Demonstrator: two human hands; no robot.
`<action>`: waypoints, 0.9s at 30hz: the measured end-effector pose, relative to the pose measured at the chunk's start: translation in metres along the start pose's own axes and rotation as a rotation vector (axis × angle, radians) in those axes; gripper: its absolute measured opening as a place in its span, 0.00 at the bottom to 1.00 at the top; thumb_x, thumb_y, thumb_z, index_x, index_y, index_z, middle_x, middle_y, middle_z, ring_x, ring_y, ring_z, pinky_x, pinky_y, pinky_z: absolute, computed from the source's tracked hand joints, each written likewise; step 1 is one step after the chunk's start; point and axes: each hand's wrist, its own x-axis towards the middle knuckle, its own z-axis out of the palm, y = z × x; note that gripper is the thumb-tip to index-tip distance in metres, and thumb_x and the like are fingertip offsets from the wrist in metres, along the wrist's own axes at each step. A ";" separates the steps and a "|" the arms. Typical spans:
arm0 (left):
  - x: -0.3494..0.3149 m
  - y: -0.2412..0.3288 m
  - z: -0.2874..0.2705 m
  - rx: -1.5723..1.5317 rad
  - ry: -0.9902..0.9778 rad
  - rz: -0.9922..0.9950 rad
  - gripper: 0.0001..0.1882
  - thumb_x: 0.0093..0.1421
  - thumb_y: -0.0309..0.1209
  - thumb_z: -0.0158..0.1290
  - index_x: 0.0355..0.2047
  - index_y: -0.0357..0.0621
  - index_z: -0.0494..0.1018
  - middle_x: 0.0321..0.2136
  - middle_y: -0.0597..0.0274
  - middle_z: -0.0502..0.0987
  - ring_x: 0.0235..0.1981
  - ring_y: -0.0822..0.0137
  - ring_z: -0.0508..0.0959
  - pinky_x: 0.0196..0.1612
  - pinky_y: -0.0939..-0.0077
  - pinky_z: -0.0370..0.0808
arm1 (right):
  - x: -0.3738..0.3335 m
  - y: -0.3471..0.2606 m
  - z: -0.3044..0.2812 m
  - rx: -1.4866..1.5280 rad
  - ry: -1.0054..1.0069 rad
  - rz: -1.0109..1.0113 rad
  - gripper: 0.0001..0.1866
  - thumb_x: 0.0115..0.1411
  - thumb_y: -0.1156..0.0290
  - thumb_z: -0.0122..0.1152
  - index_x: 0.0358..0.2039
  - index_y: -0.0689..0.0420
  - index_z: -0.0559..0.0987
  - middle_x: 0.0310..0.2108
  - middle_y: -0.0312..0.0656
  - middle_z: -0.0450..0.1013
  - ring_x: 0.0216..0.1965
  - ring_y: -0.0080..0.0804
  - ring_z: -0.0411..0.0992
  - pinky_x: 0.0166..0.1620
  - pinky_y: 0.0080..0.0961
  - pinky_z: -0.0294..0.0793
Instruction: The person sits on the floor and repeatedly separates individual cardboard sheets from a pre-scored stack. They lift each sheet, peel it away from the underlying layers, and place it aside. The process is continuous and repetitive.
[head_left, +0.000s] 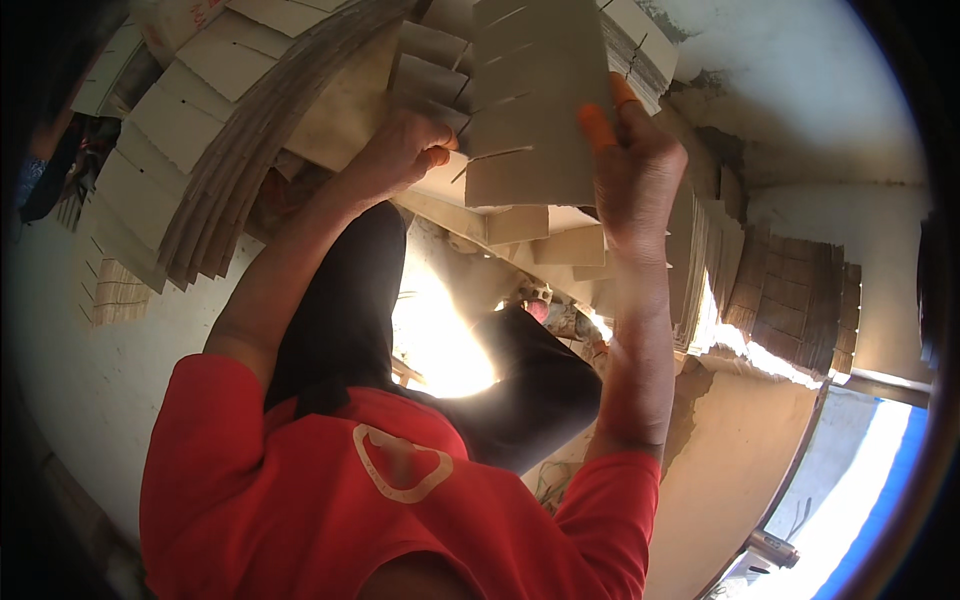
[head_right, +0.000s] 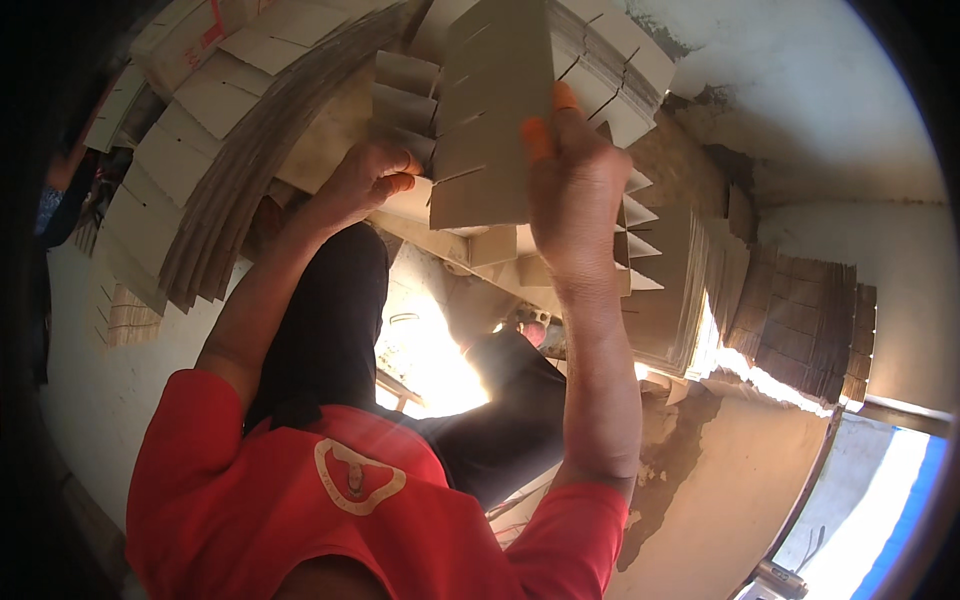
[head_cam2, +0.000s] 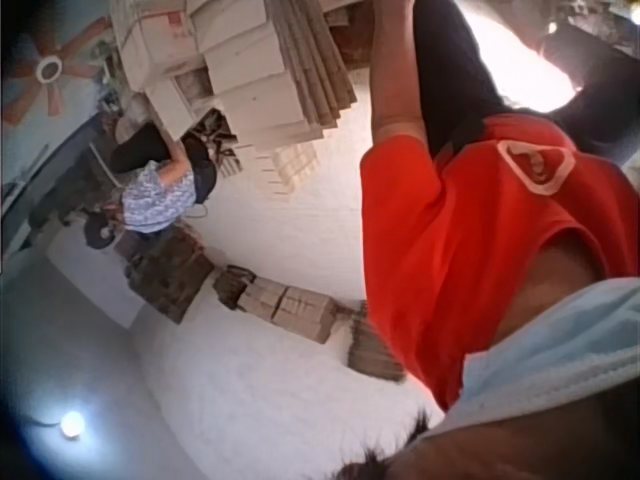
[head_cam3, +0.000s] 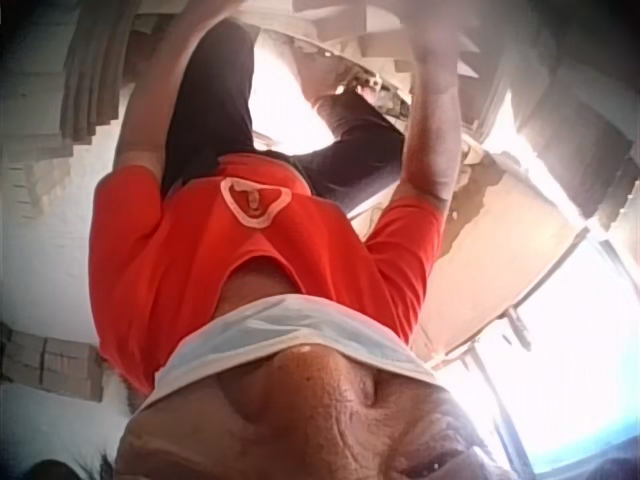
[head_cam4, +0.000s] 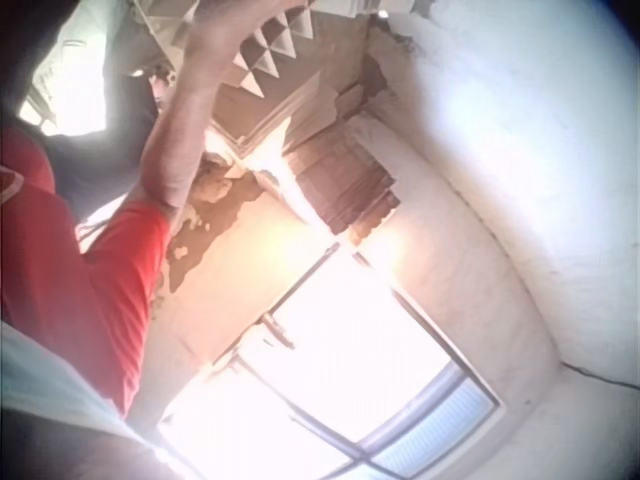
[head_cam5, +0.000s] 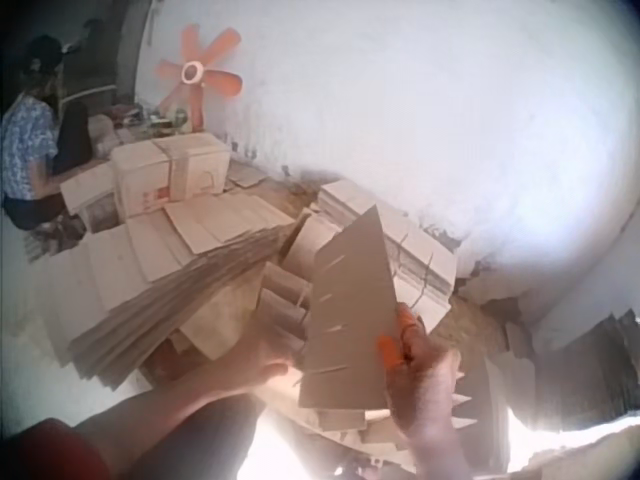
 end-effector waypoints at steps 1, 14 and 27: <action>0.000 0.002 0.000 -0.001 0.000 0.002 0.09 0.52 0.23 0.53 0.33 0.30 0.76 0.25 0.46 0.78 0.26 0.59 0.79 0.31 0.70 0.73 | -0.001 0.000 0.002 -0.044 -0.010 -0.021 0.22 0.53 0.75 0.63 0.50 0.62 0.74 0.14 0.30 0.54 0.18 0.14 0.52 0.22 0.13 0.55; 0.004 -0.006 0.001 0.060 0.011 0.062 0.08 0.49 0.22 0.52 0.31 0.32 0.76 0.22 0.45 0.76 0.22 0.57 0.77 0.27 0.67 0.71 | 0.006 -0.005 0.018 0.010 -0.152 -0.049 0.05 0.54 0.77 0.59 0.28 0.66 0.76 0.13 0.39 0.59 0.19 0.17 0.56 0.23 0.18 0.61; 0.007 -0.005 0.003 0.085 0.038 0.076 0.08 0.49 0.21 0.52 0.31 0.32 0.75 0.22 0.45 0.76 0.25 0.54 0.77 0.30 0.65 0.72 | -0.001 0.020 0.060 0.018 -0.385 -0.109 0.14 0.52 0.82 0.54 0.40 0.66 0.68 0.22 0.57 0.71 0.24 0.52 0.73 0.25 0.38 0.71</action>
